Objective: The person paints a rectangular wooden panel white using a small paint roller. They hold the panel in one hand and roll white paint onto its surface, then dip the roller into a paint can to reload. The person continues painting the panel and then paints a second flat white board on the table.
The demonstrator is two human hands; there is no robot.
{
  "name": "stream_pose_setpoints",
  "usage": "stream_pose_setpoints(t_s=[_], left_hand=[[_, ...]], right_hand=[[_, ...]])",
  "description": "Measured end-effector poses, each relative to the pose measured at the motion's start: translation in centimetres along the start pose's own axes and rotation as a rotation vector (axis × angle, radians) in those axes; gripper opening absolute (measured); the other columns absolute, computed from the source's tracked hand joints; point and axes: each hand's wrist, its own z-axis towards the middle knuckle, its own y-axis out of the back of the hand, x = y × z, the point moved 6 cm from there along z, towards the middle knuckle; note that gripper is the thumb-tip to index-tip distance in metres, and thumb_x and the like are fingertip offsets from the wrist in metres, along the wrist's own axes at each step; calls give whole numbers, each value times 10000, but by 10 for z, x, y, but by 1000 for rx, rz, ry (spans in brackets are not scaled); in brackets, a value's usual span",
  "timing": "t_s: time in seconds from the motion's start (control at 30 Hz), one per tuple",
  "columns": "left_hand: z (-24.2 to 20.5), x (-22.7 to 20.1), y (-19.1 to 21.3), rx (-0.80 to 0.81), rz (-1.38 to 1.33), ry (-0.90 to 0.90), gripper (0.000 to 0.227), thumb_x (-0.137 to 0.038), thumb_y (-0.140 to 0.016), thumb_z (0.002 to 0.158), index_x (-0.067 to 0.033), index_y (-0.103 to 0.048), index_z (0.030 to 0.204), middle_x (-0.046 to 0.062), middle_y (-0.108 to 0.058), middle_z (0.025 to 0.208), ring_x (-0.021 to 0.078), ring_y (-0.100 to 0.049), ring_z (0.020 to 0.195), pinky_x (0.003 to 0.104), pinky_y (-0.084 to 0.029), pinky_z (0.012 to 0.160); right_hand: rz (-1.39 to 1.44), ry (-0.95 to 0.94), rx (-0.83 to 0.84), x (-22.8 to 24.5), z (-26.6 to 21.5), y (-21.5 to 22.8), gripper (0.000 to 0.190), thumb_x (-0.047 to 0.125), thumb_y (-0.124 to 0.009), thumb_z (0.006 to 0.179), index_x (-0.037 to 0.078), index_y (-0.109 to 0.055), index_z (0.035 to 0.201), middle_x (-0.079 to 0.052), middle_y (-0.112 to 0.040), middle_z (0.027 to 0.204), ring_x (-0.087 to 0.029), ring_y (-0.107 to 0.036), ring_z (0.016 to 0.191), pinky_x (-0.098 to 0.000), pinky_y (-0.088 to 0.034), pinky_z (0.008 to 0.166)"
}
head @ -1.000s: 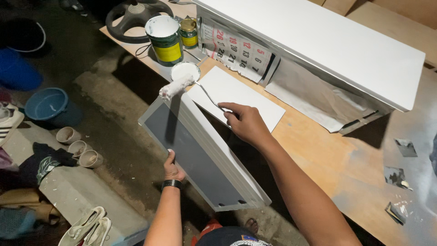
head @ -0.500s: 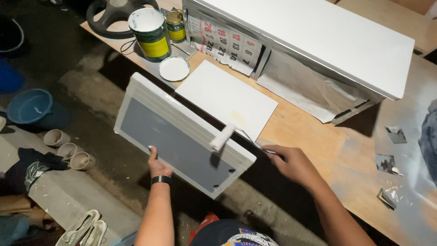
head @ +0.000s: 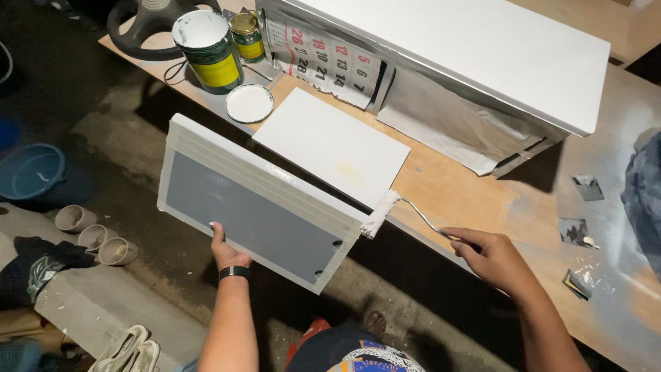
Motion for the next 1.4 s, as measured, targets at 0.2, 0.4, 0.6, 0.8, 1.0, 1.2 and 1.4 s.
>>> stream_pose_setpoints(t_s=[0.2, 0.4, 0.6, 0.8, 1.0, 1.2, 1.4], left_hand=[[3, 9, -7, 70, 42, 43, 548, -687, -743, 977, -253, -728, 1311, 30, -755, 1242, 267, -708, 1144, 466, -556, 1073], [-7, 18, -18, 129, 72, 26, 570, -662, -710, 1004, -237, -723, 1383, 30, -746, 1308, 264, -703, 1180, 427, -540, 1118], [-14, 21, -17, 74, 157, -142, 469, -467, -822, 986, -151, -758, 1327, 99, -787, 1202, 273, -758, 1038, 416, -617, 975], [-16, 20, -5, -17, 278, -260, 679, -393, -933, 934, 1, -658, 1413, 254, -701, 1367, 344, -660, 1265, 549, -549, 1088], [-37, 26, 10, -54, 455, -259, 1030, -501, -903, 898, 153, -443, 1547, 378, -361, 1662, 488, -268, 1630, 621, -162, 1335], [-13, 19, 12, -27, 398, -292, 686, -379, -904, 965, 70, -636, 1409, 260, -678, 1327, 358, -629, 1286, 530, -506, 1128], [-19, 7, 4, 27, 324, -239, 411, -385, -865, 995, -22, -766, 1161, 173, -778, 1070, 316, -761, 963, 468, -611, 900]], right_hand=[[-23, 138, 28, 31, 9, -13, 383, 101, -715, 980, 181, -845, 1331, -314, -862, 1035, -498, -824, 1027, -562, -607, 961], [-36, 238, 19, 67, 31, -44, 388, 176, -719, 986, 289, -843, 1336, -205, -879, 1030, -436, -812, 1060, -522, -605, 994], [37, 287, -27, 114, 63, -78, 363, 188, -713, 1002, 269, -833, 1334, -171, -863, 928, -434, -804, 1004, -525, -602, 962], [135, 303, -110, 163, 106, -102, 356, 275, -707, 1025, 388, -810, 1346, -14, -846, 856, -265, -811, 930, -417, -609, 927], [242, 389, -166, 205, 120, -94, 344, 214, -694, 1036, 319, -811, 1342, -48, -825, 848, -269, -792, 891, -416, -610, 878], [246, 382, -173, 194, 118, -98, 344, 187, -688, 1049, 279, -809, 1357, -67, -817, 835, -255, -771, 837, -408, -605, 840], [163, 333, -132, 160, 96, -99, 352, 183, -688, 1041, 259, -813, 1361, -127, -832, 874, -373, -795, 933, -484, -607, 889]])
